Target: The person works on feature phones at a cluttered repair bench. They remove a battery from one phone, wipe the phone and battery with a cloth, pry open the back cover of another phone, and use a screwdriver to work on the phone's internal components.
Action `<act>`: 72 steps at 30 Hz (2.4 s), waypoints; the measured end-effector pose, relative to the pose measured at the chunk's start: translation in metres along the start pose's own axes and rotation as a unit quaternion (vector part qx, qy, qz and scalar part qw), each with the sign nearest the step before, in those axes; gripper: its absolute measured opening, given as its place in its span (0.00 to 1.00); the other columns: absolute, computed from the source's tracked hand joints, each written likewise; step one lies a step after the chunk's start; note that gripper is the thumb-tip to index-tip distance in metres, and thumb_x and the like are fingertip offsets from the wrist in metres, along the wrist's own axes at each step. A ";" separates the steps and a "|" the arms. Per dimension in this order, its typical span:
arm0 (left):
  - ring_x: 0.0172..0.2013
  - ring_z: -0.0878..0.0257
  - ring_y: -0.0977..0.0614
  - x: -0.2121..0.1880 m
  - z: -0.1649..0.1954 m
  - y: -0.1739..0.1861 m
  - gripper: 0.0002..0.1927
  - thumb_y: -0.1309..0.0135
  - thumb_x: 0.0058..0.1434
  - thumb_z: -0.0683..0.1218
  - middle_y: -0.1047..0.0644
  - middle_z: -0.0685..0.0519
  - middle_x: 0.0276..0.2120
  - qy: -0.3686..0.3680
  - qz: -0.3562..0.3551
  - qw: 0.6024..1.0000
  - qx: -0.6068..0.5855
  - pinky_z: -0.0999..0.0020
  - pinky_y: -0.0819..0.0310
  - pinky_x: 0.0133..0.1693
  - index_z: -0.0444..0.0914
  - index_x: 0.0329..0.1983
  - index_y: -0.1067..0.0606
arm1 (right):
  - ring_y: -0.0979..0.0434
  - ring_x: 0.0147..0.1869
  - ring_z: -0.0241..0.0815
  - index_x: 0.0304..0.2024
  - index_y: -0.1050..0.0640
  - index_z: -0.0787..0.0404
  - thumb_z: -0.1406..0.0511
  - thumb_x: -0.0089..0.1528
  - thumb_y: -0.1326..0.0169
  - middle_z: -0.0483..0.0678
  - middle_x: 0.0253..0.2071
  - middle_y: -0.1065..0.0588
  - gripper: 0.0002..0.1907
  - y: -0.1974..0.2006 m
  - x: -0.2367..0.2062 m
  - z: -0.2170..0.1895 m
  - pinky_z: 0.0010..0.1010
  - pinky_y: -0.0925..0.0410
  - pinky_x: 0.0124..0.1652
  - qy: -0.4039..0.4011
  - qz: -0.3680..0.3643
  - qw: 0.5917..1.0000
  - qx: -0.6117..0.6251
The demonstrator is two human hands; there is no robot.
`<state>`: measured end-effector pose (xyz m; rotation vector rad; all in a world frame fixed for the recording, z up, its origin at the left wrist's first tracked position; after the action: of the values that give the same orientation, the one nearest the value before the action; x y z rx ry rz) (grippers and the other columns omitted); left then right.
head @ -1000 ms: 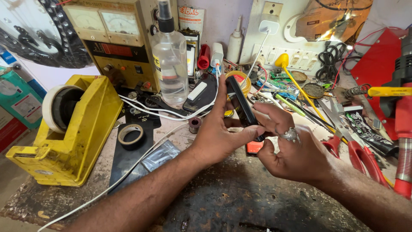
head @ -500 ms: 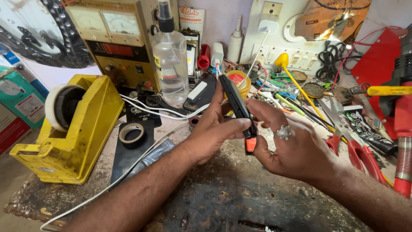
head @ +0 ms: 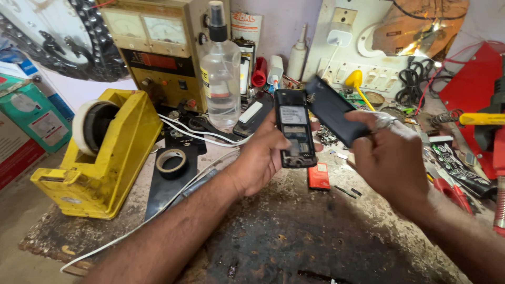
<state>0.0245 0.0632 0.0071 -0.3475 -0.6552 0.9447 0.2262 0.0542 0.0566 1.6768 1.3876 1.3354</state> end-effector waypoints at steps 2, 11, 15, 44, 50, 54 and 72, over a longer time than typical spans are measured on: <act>0.55 0.46 0.19 -0.001 0.006 0.007 0.37 0.61 0.60 0.42 0.27 0.38 0.61 0.003 0.002 1.000 -0.014 0.50 0.21 0.57 0.41 0.75 0.47 | 0.16 0.31 0.43 0.57 0.20 0.51 0.66 0.61 0.51 0.49 0.26 0.19 0.22 0.000 0.014 0.004 0.33 0.25 0.33 0.032 0.019 0.991 0.127; 0.39 0.55 0.17 -0.002 0.010 0.018 0.35 0.74 0.75 0.64 0.20 0.39 0.50 0.009 0.024 1.000 -0.016 0.57 0.18 0.43 0.38 0.70 0.34 | 0.18 0.29 0.43 0.58 0.20 0.51 0.64 0.58 0.47 0.52 0.29 0.20 0.24 -0.010 0.016 0.017 0.37 0.27 0.35 0.133 0.081 0.985 0.077; 0.39 0.54 0.16 -0.002 0.010 0.022 0.35 0.75 0.74 0.63 0.20 0.39 0.51 0.002 0.031 0.999 -0.020 0.56 0.18 0.44 0.37 0.70 0.34 | 0.19 0.26 0.43 0.60 0.22 0.51 0.64 0.60 0.49 0.52 0.29 0.19 0.24 -0.015 0.020 0.021 0.38 0.27 0.32 0.119 0.056 0.986 0.098; 0.47 0.52 0.17 0.004 -0.002 0.023 0.31 0.69 0.73 0.62 0.23 0.41 0.58 0.001 0.034 0.999 0.030 0.53 0.22 0.52 0.44 0.74 0.40 | 0.20 0.31 0.58 0.55 0.24 0.59 0.56 0.58 0.46 0.57 0.23 0.23 0.25 -0.043 -0.012 -0.023 0.49 0.30 0.37 0.227 -0.118 0.961 -0.107; 0.48 0.52 0.18 0.003 0.000 0.022 0.32 0.70 0.73 0.63 0.24 0.41 0.59 0.011 0.043 0.998 0.045 0.50 0.21 0.52 0.43 0.73 0.40 | 0.22 0.27 0.47 0.32 0.17 0.64 0.58 0.60 0.46 0.54 0.22 0.23 0.15 -0.040 0.001 -0.002 0.42 0.28 0.34 0.155 -0.144 0.972 -0.098; 0.54 0.52 0.19 0.005 0.005 0.024 0.28 0.71 0.74 0.59 0.25 0.42 0.61 0.011 0.069 0.997 0.045 0.52 0.21 0.54 0.42 0.71 0.40 | 0.24 0.27 0.48 0.54 0.15 0.51 0.68 0.65 0.47 0.60 0.26 0.19 0.17 -0.027 0.012 0.015 0.42 0.29 0.31 0.029 -0.172 0.983 0.059; 0.55 0.61 0.21 0.005 -0.027 0.006 0.23 0.64 0.76 0.51 0.24 0.49 0.56 0.029 0.038 0.999 0.015 0.60 0.22 0.55 0.38 0.70 0.37 | 0.21 0.33 0.38 0.57 0.25 0.60 0.71 0.66 0.41 0.50 0.41 0.20 0.16 -0.043 0.029 0.024 0.29 0.27 0.33 -0.025 -0.217 0.698 0.682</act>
<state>0.0402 0.0704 -0.0147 -0.3735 -0.5779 1.0117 0.2315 0.0978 0.0204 1.8064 2.8079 -0.2819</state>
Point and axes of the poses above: each hand's wrist, its own x-axis towards the middle knuckle, its own y-axis out of the back of the hand, z = x × y, the point moved 6 cm from there along x, towards the middle knuckle
